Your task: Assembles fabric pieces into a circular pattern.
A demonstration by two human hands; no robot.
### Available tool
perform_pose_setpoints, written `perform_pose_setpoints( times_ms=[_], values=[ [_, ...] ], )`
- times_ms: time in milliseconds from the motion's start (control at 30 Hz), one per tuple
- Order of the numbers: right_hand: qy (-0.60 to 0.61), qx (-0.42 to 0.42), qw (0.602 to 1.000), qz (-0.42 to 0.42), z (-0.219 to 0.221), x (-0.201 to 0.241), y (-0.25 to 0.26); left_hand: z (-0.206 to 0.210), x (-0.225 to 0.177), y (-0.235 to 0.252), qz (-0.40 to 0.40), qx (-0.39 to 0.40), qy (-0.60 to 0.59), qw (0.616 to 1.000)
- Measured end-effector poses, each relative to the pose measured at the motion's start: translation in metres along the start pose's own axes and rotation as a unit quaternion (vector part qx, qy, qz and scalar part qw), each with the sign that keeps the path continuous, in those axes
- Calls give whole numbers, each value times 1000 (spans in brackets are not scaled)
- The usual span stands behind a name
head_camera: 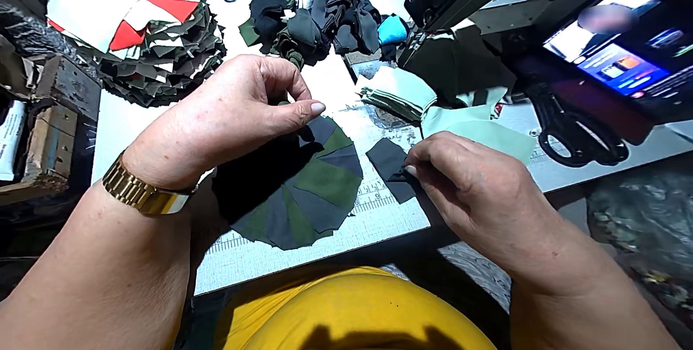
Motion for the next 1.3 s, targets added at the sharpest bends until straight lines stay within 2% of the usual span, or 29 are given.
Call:
perform_pose_setpoints(
  times_ms=[233,667,867,967,1100,1200,1300],
  values=[
    [87,-5,996,35,-6,-12,7,0,1,0,-1,-3,-5,1000],
    [30,-38,998,35,-18,-13,13,-2,5,0,-4,-6,-8,1000],
    [60,-93,993,39,-36,-12,21,-1,6,1,0,-7,-19,1000],
    [105,-103,988,49,-46,-7,28,2,3,0,6,-6,-53,999],
    [180,-62,981,25,-48,20,36,15,-12,0,9,25,-156,987],
    [246,-31,969,3,-45,46,38,31,-28,-1,48,85,-262,960],
    [303,-38,952,-8,-44,58,37,40,-36,-5,82,146,-290,942]
  ],
)
Point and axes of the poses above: each hand's wrist, its own y-axis towards the middle knuckle, its own z-axis out of the palm, x = y × z, the point moved 8 cm from there along y, towards the middle knuckle, and after that the axes turned 13 degrees about z, right-handed, at the moved point
